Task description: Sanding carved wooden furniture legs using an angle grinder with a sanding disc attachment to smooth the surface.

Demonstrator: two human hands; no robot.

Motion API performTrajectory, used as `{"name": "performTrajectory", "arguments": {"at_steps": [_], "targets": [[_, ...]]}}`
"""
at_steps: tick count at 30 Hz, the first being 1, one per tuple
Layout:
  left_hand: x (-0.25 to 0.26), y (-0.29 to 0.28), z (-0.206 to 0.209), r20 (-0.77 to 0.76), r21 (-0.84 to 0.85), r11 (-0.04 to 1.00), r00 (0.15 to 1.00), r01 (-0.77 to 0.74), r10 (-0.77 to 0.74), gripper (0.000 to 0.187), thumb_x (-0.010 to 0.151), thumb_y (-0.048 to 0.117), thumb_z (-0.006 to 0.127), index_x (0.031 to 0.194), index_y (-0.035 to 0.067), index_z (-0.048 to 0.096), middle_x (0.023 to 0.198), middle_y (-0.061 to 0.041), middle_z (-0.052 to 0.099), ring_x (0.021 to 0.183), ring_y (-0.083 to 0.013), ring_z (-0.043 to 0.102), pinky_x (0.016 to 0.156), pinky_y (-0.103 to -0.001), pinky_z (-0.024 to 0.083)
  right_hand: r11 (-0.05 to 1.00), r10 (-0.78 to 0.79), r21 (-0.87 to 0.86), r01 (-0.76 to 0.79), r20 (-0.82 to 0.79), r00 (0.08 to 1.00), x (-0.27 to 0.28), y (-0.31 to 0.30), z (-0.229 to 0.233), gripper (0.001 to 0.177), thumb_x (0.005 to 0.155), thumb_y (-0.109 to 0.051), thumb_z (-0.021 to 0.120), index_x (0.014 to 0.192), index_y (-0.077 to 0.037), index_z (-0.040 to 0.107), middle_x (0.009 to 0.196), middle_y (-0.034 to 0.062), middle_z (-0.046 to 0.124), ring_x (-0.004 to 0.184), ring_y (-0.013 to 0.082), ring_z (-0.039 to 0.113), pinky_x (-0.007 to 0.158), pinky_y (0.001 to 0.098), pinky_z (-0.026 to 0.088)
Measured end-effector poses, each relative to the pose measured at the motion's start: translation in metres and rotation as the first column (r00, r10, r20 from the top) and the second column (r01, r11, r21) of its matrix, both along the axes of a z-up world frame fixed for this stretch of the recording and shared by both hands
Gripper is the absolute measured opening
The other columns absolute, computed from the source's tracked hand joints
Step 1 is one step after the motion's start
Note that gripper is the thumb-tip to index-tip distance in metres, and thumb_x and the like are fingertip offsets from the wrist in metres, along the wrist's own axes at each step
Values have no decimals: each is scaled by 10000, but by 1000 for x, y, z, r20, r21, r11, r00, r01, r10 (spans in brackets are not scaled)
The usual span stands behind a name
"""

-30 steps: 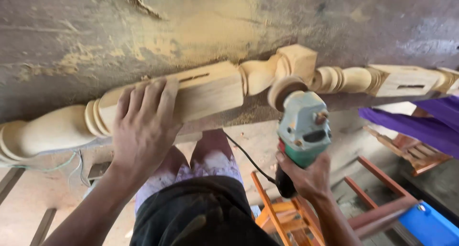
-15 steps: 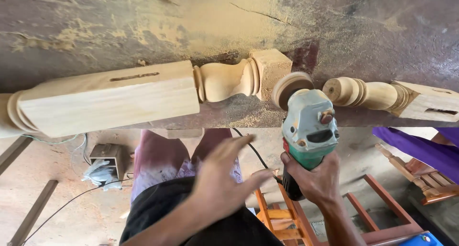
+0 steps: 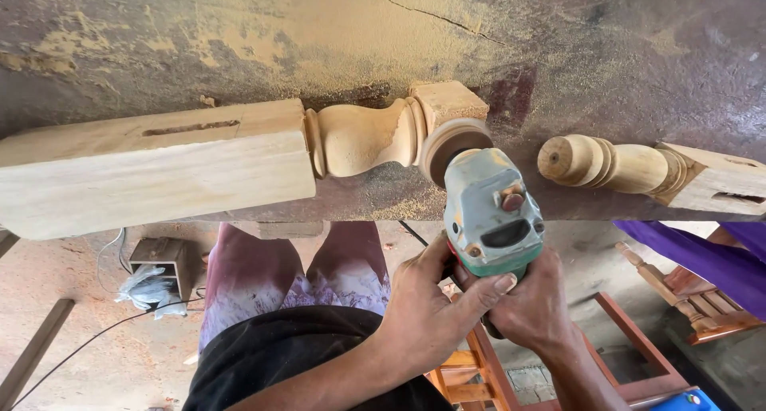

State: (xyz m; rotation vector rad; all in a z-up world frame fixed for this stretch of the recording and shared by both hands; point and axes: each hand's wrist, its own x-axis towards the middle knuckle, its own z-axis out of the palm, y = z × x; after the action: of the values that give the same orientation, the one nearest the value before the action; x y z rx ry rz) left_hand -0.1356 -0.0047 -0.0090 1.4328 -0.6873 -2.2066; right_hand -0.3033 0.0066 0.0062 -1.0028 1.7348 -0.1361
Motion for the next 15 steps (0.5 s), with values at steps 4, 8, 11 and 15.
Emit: {"name": "performTrajectory", "arguments": {"at_steps": [4,8,11,15], "targets": [[-5,4,-2,-17,-8,999,999,-34,34,479,896,374,764,1171,-7,668,949,-128,775,876,-188,778,795,-338,614,996,-59,63,59,0,998,-2,1,0,226,771,-130,788,966,-26,742,857,55,795,776,131,741,678,317,612],[-7,-2,-1,-23,21,1000,1000,20,-19,483,876,382,764,1164,5,671,887,-114,761,818,-175,769,762,-332,611,998,-53,28,54,-15,998,-7,6,-1,277,779,-133,791,1025,-21,730,915,55,785,817,126,726,698,308,595],[-9,-2,-1,-24,34,999,999,40,-40,478,874,388,755,1149,5,675,853,-110,752,778,-179,755,733,-335,607,995,-86,58,85,9,996,-14,14,-4,239,808,-134,783,1009,-21,724,888,57,779,789,124,724,675,304,592],[-12,-1,-2,-52,31,998,997,57,-55,508,891,417,741,1156,-7,654,869,-123,752,801,-188,775,728,-332,620,993,-87,80,89,-20,996,-16,15,-2,222,806,-125,777,996,-19,732,876,60,781,774,134,730,650,315,600]]}}
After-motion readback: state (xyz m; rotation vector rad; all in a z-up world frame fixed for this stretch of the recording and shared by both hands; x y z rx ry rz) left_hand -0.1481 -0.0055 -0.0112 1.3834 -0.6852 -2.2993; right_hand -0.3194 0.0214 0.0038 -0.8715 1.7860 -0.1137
